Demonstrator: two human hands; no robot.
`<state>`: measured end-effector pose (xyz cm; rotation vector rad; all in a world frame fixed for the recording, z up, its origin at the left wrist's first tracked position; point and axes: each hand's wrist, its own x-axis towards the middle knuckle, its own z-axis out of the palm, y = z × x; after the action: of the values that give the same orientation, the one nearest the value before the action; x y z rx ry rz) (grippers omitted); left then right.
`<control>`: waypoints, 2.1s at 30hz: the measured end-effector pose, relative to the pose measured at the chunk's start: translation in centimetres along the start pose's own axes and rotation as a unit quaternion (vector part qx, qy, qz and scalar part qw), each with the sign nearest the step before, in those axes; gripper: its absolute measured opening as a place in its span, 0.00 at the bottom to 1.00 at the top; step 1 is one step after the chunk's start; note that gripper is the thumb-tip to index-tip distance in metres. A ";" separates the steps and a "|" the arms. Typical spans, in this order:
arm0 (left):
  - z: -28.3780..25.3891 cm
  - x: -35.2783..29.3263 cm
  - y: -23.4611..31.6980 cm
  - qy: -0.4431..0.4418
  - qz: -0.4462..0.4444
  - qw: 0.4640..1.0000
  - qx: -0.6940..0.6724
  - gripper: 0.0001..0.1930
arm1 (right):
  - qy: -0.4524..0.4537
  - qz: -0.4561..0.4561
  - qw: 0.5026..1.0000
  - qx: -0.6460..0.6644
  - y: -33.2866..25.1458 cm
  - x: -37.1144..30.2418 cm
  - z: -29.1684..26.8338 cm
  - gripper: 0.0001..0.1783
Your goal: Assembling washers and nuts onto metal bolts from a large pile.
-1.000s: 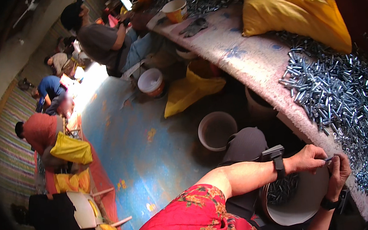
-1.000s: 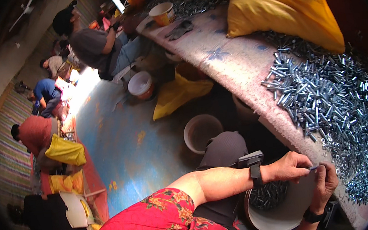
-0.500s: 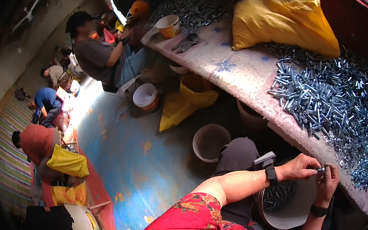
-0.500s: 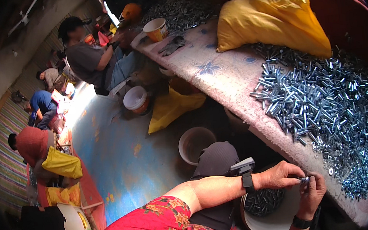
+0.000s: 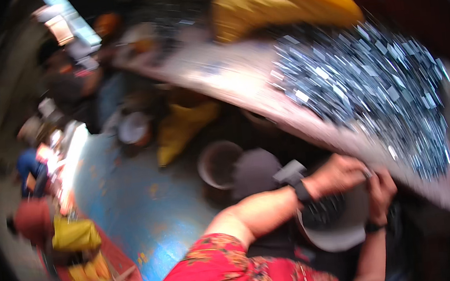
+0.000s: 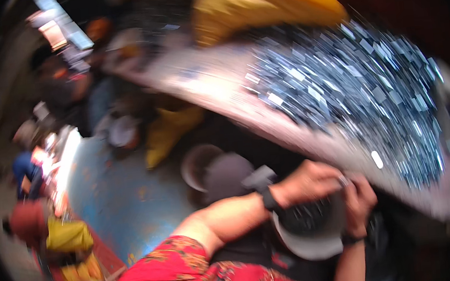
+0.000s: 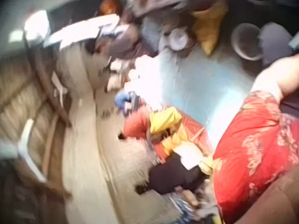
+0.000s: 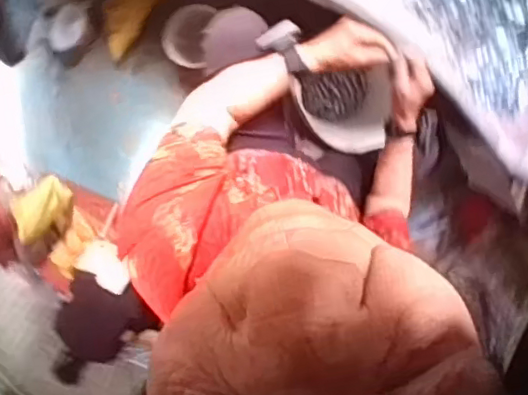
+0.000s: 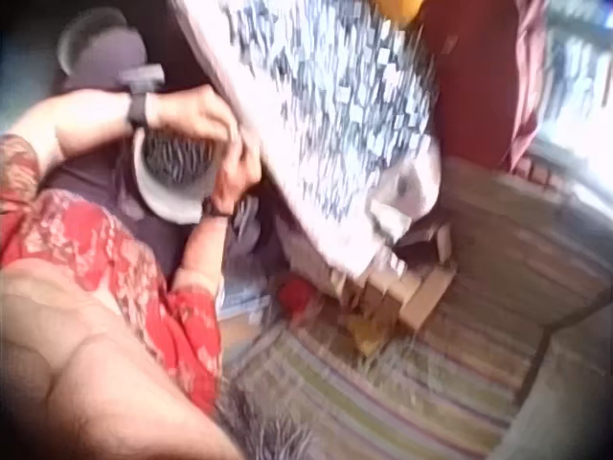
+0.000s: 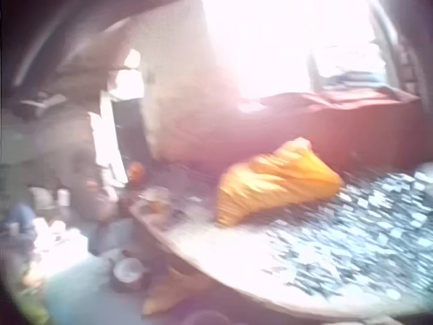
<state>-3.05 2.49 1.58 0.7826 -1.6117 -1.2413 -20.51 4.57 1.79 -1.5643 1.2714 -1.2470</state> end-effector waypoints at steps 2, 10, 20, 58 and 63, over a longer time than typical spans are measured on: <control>-1.0 -0.1 -0.7 0.030 0.008 0.999 0.036 0.09 | -0.023 -0.058 0.997 -0.044 -0.8 1.2 1.7 0.06; 1.3 1.1 -3.5 -0.024 -0.184 0.974 -0.132 0.10 | 0.077 -0.100 0.991 -0.042 2.8 0.0 1.1 0.07; 1.2 1.4 -2.8 -0.001 -0.194 0.958 -0.211 0.10 | 0.129 -0.171 0.894 -0.394 3.1 7.0 -13.4 0.09; 0.6 0.6 -2.4 -0.061 -0.160 0.972 -0.164 0.08 | -0.096 -0.073 0.991 -0.056 -1.3 2.5 -2.7 0.20; -0.4 0.6 -2.0 -0.148 -0.234 0.892 -0.358 0.09 | -0.188 -0.059 0.980 -0.013 -3.0 2.3 -3.4 0.25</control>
<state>-2.97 1.26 -0.13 0.5189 -1.0504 -2.2184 -22.97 3.06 6.01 -1.8132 0.9671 -0.9452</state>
